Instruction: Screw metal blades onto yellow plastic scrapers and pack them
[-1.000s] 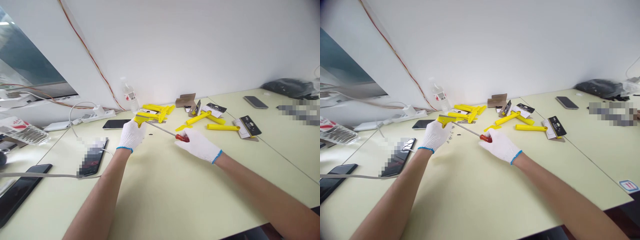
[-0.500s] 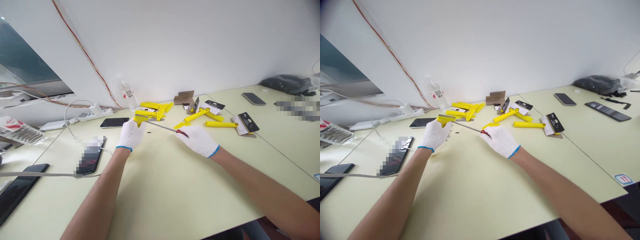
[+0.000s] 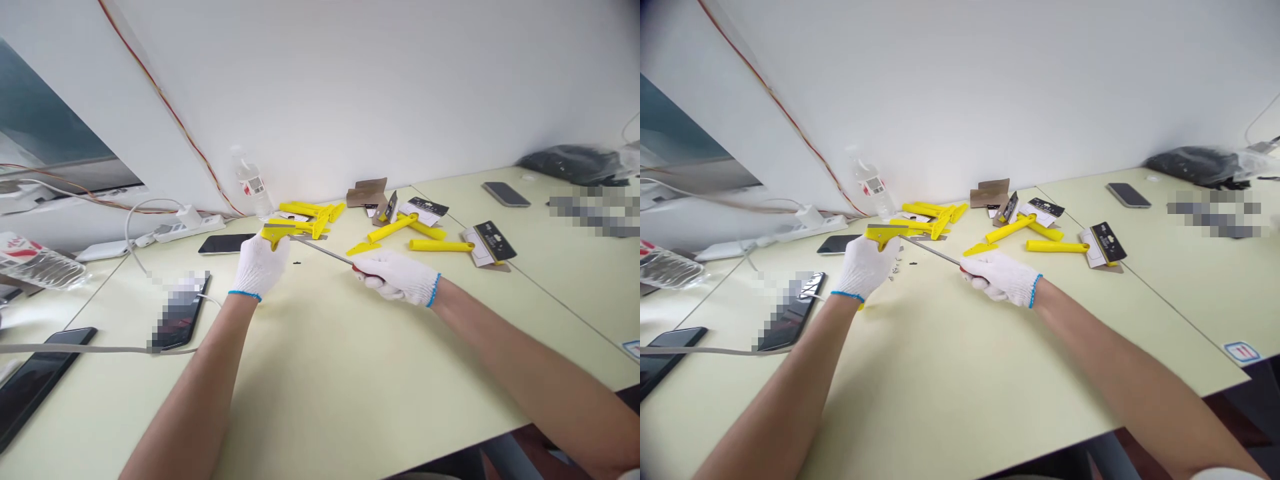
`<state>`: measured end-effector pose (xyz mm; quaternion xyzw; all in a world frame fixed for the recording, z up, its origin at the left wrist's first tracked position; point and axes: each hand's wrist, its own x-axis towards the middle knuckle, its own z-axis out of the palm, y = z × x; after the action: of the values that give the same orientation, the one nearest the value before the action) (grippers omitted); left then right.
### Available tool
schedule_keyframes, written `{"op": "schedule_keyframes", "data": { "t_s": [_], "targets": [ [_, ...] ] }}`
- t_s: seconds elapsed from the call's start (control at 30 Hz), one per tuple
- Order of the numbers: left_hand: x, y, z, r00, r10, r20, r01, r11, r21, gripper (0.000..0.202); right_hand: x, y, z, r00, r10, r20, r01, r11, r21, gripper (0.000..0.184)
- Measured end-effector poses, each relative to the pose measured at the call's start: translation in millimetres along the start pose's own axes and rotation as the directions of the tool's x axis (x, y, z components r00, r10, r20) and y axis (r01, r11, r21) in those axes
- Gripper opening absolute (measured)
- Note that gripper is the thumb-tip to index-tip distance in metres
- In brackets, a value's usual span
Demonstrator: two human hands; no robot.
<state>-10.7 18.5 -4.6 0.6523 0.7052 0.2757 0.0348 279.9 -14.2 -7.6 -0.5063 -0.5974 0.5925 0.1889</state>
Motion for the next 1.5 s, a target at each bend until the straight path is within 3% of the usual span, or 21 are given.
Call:
{"op": "schedule_keyframes", "data": {
  "t_s": [0.07, 0.17, 0.3, 0.47, 0.6, 0.77, 0.93, 1.03, 1.27, 1.5],
  "targets": [
    [0.5, 1.7, -4.0, 1.0, -0.001, -0.01, 0.001, 1.0, -0.005, 0.025, -1.5, -2.5, 2.1, 1.0, 0.011, -0.021, -0.011, 1.0, -0.008, 0.055],
    [1.1, 3.8, -8.4, 1.0, -0.028, 0.013, 0.028, 0.999, -0.038, 0.022, -1.6, -3.0, 2.8, 0.983, -0.114, -0.144, 0.075, 0.964, -0.253, 0.049],
    [1.7, 3.7, -9.5, 0.996, -0.069, 0.057, 0.073, 0.994, -0.085, 0.023, 3.0, 1.8, 2.9, 0.907, -0.322, -0.273, 0.129, 0.826, -0.549, 0.03],
    [2.9, 1.5, -6.8, 0.992, -0.104, 0.077, 0.112, 0.988, -0.106, 0.028, 4.6, 8.3, 13.6, 0.8, -0.507, -0.32, 0.185, 0.717, -0.672, 0.025],
    [1.6, 2.5, -3.4, 0.994, -0.094, 0.055, 0.1, 0.989, -0.105, 0.024, 1.5, 9.5, 24.6, 0.743, -0.579, -0.336, 0.104, 0.596, -0.796, 0.028],
    [-0.8, 2.4, 0.7, 0.997, -0.073, 0.031, 0.076, 0.99, -0.12, 0.023, 1.3, 5.8, 28.9, 0.751, -0.575, -0.325, 0.094, 0.58, -0.809, 0.018],
    [-0.3, 0.1, 0.7, 0.997, -0.08, 0.003, 0.079, 0.987, -0.141, 0.026, 4.8, 9.8, 22.4, 0.723, -0.661, -0.204, 0.126, 0.416, -0.9, 0.025],
    [0.1, -1.7, 0.8, 0.998, -0.068, 0.005, 0.068, 0.988, -0.139, 0.026, 4.9, 12.6, 18.1, 0.738, -0.654, -0.167, 0.135, 0.385, -0.913, 0.025],
    [-2.8, -0.4, 1.3, 1.0, -0.027, -0.013, 0.024, 0.987, -0.16, 0.025, 3.3, 12.2, 10.5, 0.729, -0.668, -0.151, 0.168, 0.388, -0.906, 0.027],
    [-2.9, 1.1, 3.7, 1.0, -0.014, -0.023, 0.011, 0.993, -0.121, 0.028, -0.3, 4.0, 4.0, 0.77, -0.62, -0.154, 0.241, 0.505, -0.829, 0.036]
  ]
}}
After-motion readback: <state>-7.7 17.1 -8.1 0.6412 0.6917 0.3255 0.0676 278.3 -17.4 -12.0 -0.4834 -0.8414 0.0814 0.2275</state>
